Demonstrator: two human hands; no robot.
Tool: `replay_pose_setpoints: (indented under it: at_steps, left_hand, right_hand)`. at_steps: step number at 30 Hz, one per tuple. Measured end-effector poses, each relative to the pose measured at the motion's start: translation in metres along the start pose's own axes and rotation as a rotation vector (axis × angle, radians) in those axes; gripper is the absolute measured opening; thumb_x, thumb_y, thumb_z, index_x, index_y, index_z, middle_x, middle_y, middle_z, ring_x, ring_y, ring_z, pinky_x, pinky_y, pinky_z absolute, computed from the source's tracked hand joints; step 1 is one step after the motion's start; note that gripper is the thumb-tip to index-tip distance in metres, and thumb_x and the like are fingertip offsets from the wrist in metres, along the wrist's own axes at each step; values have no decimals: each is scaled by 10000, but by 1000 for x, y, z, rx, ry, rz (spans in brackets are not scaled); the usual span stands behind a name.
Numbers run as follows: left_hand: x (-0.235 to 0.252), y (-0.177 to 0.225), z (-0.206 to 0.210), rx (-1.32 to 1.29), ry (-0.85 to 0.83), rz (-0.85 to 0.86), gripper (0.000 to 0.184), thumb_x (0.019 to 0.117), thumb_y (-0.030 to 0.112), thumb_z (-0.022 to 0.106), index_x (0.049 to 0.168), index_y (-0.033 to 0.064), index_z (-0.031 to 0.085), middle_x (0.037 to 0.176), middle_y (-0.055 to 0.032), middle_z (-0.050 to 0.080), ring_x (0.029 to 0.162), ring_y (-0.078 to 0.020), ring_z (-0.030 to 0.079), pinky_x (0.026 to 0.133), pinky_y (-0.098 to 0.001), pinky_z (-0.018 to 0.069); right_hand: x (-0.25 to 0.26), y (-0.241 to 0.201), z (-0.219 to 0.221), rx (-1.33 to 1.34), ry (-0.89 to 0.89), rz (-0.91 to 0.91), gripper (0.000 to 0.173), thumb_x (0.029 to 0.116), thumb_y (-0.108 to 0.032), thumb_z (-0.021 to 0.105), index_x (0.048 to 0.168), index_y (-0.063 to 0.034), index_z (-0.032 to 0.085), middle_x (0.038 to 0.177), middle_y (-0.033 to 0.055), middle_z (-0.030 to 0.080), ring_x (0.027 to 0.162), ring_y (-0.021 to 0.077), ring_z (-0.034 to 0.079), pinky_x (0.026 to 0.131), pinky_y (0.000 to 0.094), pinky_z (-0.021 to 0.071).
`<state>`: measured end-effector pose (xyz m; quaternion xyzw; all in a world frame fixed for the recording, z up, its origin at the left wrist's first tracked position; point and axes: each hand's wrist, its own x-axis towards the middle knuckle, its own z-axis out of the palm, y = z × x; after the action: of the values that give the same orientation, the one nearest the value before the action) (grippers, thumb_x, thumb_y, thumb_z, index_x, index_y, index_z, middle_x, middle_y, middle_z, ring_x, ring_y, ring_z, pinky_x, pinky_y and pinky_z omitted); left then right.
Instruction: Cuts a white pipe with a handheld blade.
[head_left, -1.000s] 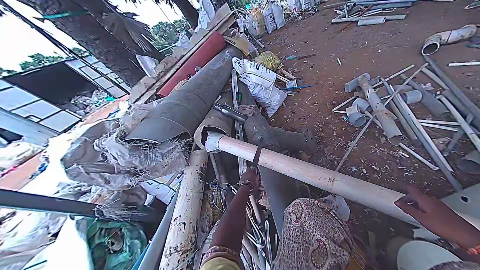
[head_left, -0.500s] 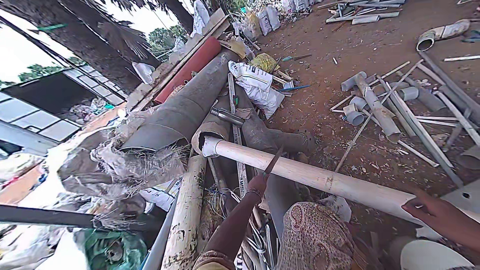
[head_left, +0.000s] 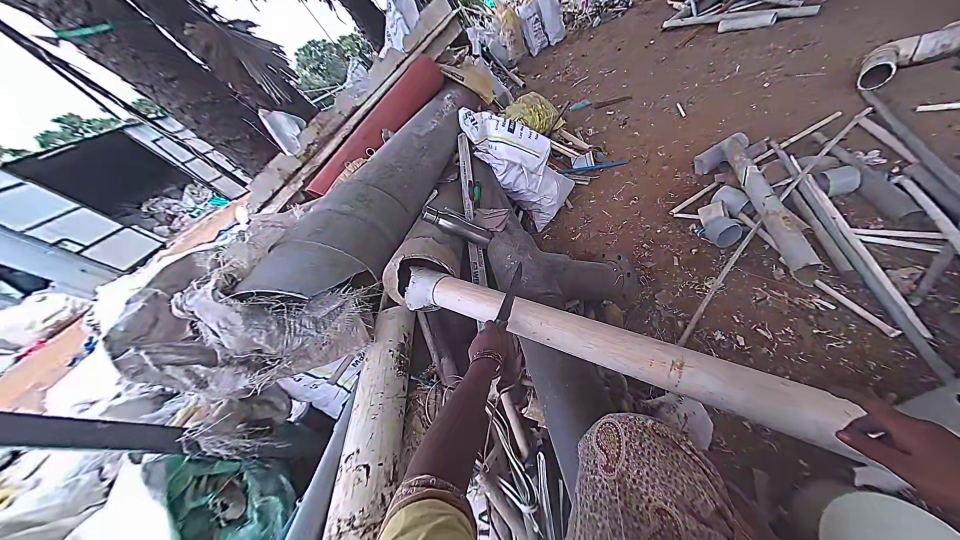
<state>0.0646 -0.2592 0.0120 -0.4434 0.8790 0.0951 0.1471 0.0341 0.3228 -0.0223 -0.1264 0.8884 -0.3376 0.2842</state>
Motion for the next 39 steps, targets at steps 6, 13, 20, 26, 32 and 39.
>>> replay_pose_setpoints:
  at_steps: [6, 13, 20, 26, 32, 39]
  left_hand:
    - [69, -57, -44, -195, 169, -341, 560, 1116, 430, 360, 1483, 23, 477, 1444, -208, 582, 1382, -323, 543, 1129, -516, 430]
    - [60, -35, -50, 117, 89, -70, 597, 1119, 458, 330, 1485, 0, 443, 1398, -264, 596, 1326, -402, 581, 1073, -586, 466]
    - [94, -78, -63, -76, 136, -212, 595, 1116, 428, 361, 1501, -18, 439, 1458, -266, 549, 1383, -389, 529, 1132, -564, 416]
    - [65, -58, -39, 33, 17, -3, 620, 1121, 477, 296, 1476, -12, 434, 1379, -293, 591, 1323, -427, 573, 1081, -596, 450]
    - [105, -93, -51, -213, 149, -282, 620, 1120, 458, 326, 1503, -17, 438, 1466, -254, 549, 1394, -357, 526, 1143, -527, 410]
    - [85, -90, -56, 92, 131, -132, 605, 1115, 473, 334, 1490, 11, 442, 1381, -282, 600, 1318, -426, 579, 1065, -601, 460]
  right_hand:
    - [3, 3, 2, -30, -50, 45, 656, 1036, -181, 618, 1573, 39, 313, 1087, 305, 705, 914, 438, 713, 864, 612, 542]
    - [5, -6, 3, -33, -36, 74, 655, 1036, -203, 608, 1565, 51, 317, 1117, 320, 696, 935, 462, 711, 873, 643, 536]
    - [20, -25, 13, -64, -124, 170, 650, 1068, -216, 558, 1592, 37, 269, 1244, 324, 653, 1003, 432, 690, 916, 600, 515]
    - [24, -25, 13, -76, -134, 180, 649, 1066, -221, 565, 1592, 27, 278, 1239, 325, 651, 976, 417, 690, 906, 588, 514]
    - [27, -15, 17, -74, -144, 157, 654, 1056, -227, 578, 1583, 38, 295, 1231, 319, 662, 986, 433, 691, 906, 613, 510]
    - [14, -27, 11, -4, -111, 227, 635, 1069, -207, 553, 1589, 32, 277, 1293, 327, 628, 1043, 421, 679, 933, 585, 509]
